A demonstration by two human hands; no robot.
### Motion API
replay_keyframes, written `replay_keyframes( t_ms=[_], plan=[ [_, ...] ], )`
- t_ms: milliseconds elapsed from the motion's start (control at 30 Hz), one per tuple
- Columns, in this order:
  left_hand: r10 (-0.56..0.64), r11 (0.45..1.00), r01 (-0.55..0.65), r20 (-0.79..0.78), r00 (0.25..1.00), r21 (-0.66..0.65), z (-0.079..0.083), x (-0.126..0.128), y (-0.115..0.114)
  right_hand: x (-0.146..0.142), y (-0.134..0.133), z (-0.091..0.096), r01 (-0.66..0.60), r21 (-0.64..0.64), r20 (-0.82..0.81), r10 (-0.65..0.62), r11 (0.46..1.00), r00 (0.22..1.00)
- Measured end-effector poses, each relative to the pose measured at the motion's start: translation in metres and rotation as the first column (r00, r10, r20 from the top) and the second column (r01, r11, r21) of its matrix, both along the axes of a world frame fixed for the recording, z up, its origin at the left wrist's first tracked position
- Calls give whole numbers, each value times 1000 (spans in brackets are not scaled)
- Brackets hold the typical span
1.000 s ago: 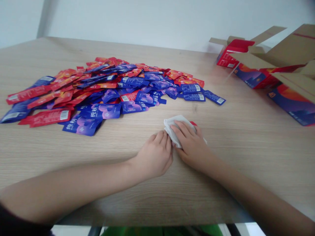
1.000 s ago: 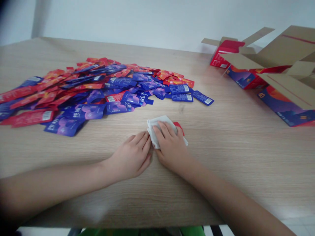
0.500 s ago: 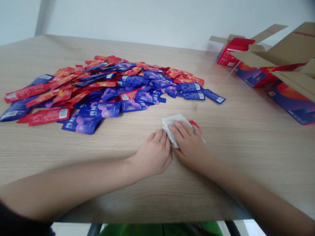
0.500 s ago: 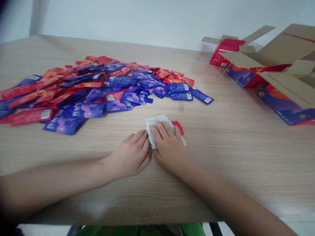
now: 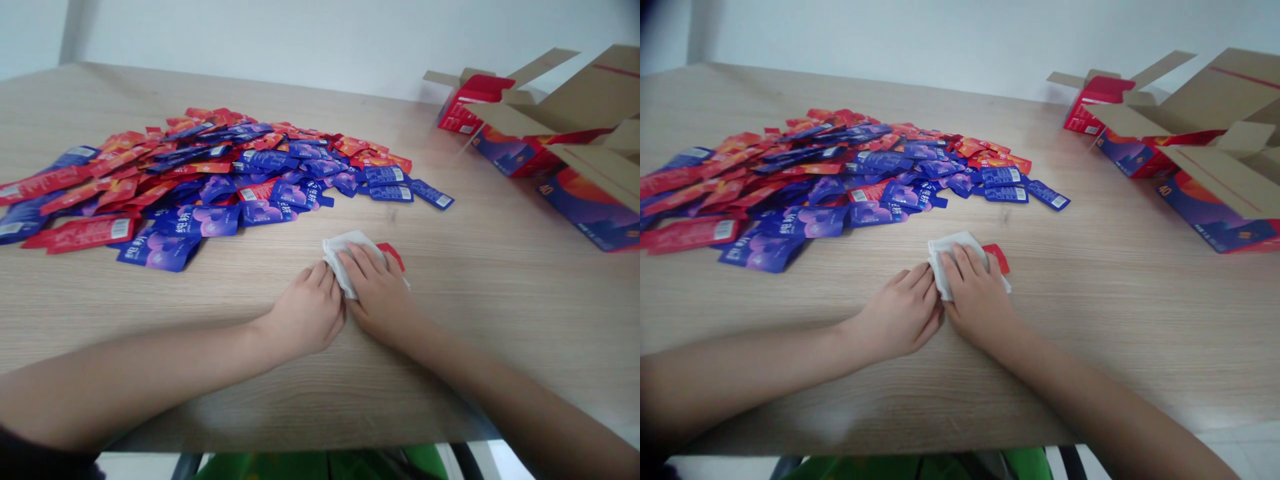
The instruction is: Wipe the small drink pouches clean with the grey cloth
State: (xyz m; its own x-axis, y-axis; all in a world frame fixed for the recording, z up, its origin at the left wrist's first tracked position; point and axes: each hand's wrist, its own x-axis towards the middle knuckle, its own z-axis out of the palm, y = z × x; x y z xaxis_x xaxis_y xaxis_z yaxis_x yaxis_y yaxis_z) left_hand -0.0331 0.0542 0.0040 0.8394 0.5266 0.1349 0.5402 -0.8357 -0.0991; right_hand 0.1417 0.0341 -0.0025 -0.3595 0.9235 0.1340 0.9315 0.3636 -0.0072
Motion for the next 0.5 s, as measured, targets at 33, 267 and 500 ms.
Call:
replay_keyframes(
  t_ms=[33,267,500],
  plan=[
    [2,1000,-2,-2,1000,-2,0,0,0,0,-1,1,-12,-9,-7,12,1000,1000],
    [11,999,-10,-15,1000,51,-5,-1,-1,29,8,-3,244,12,42,-244,970,969],
    [0,999,1,-14,1000,40,-1,0,0,4,1,0,27,-1,21,-27,1000,999]
  ],
)
